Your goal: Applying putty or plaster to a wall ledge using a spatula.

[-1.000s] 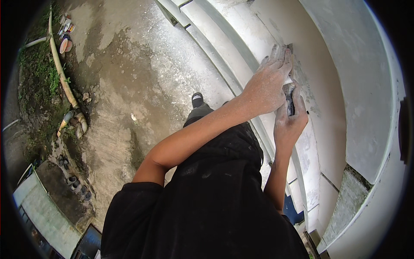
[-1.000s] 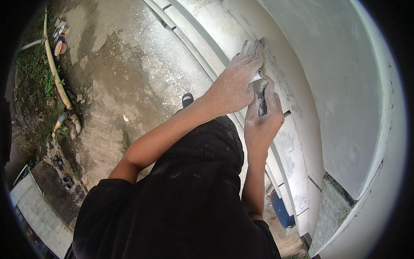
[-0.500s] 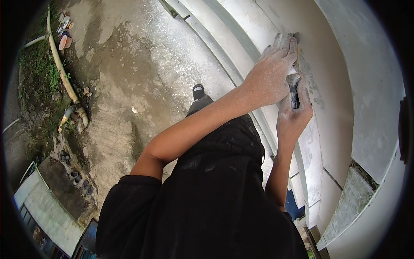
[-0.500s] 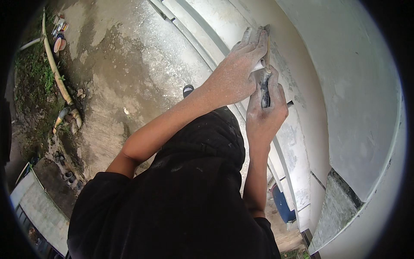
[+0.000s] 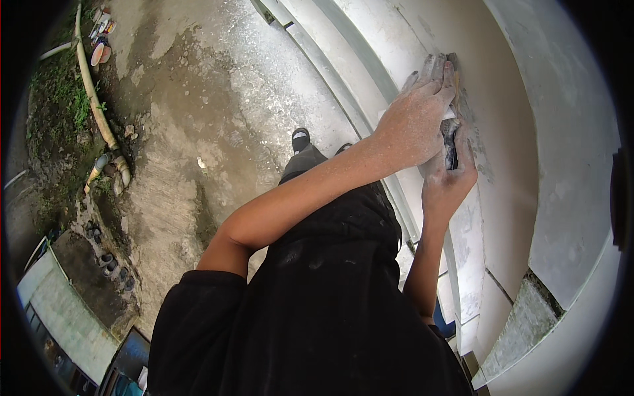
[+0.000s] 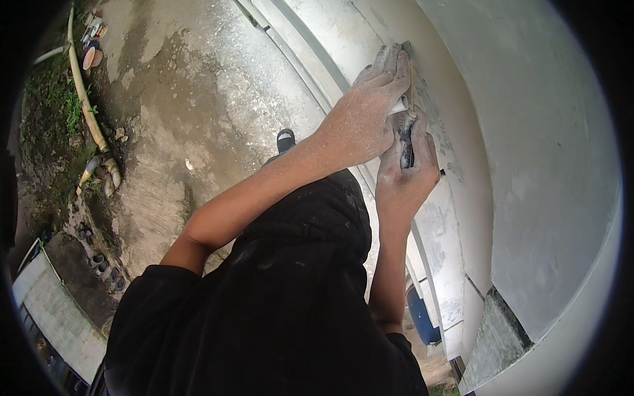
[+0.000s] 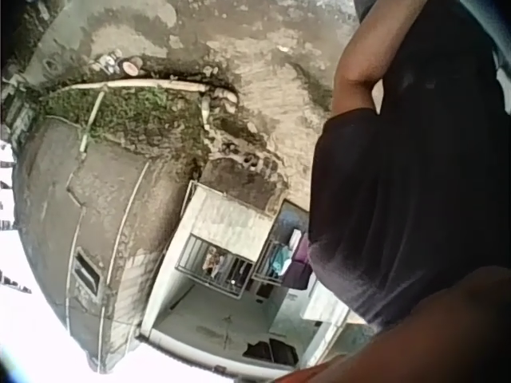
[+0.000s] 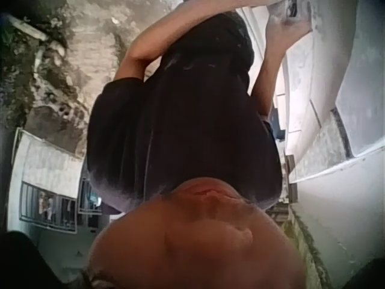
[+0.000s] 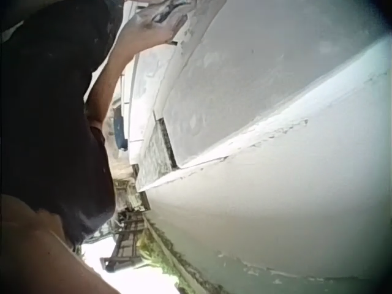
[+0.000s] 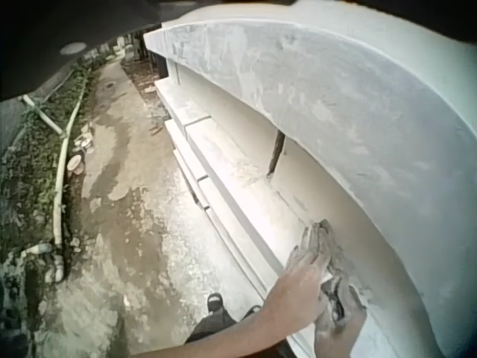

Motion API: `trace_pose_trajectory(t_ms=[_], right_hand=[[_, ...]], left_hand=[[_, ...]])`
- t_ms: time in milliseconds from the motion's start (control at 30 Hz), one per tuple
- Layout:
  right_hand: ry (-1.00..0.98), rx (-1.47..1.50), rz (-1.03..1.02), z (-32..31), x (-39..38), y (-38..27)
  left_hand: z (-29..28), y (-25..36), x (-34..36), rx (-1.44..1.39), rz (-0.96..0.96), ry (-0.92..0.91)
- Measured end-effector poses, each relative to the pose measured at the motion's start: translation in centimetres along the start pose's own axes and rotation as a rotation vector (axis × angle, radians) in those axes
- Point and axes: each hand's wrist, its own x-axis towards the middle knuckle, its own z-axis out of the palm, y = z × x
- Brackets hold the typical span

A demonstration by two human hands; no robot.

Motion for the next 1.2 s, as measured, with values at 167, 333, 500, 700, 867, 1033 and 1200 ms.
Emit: trace_pose_trajectory(t_ms=[167,333,500,700,867,1033,1200], right_hand=[[-0.114,-0.021,0.059,-0.6,1.5,-0.9],[-0.1,-0.041,0.011,1.6,2.4,-1.6],[-0.082,-0.053,-0.08,1.7,3.5,-0.4],[-0.101,-0.058,-0.027,1.6,3.5,-1.9],[-0.146,-0.11,0.018,2.6,4.1,-3.2],[-0.077,-0.065,-0.025,2.7,4.9,-2.3],[-0.104,-0.063,-0.029,2.2,3.9,-2.1]], left_hand=[[0.3,0.2,0.1,0.061,0.02,0.157],[-3.1,-1.1,1.4,0.007,0.006,0.082],[-2.2,-1.2,2.4,0.128,0.069,0.189],[-2.1,-1.4,1.7,0.01,-0.021,0.122],[-4.7,-2.3,2.4,-0.023,0.014,0.138],[-4.2,-2.4,3.3,0.0,0.019,0.104],[-3.2,-2.4,2.3,0.004,0.034,0.14]])
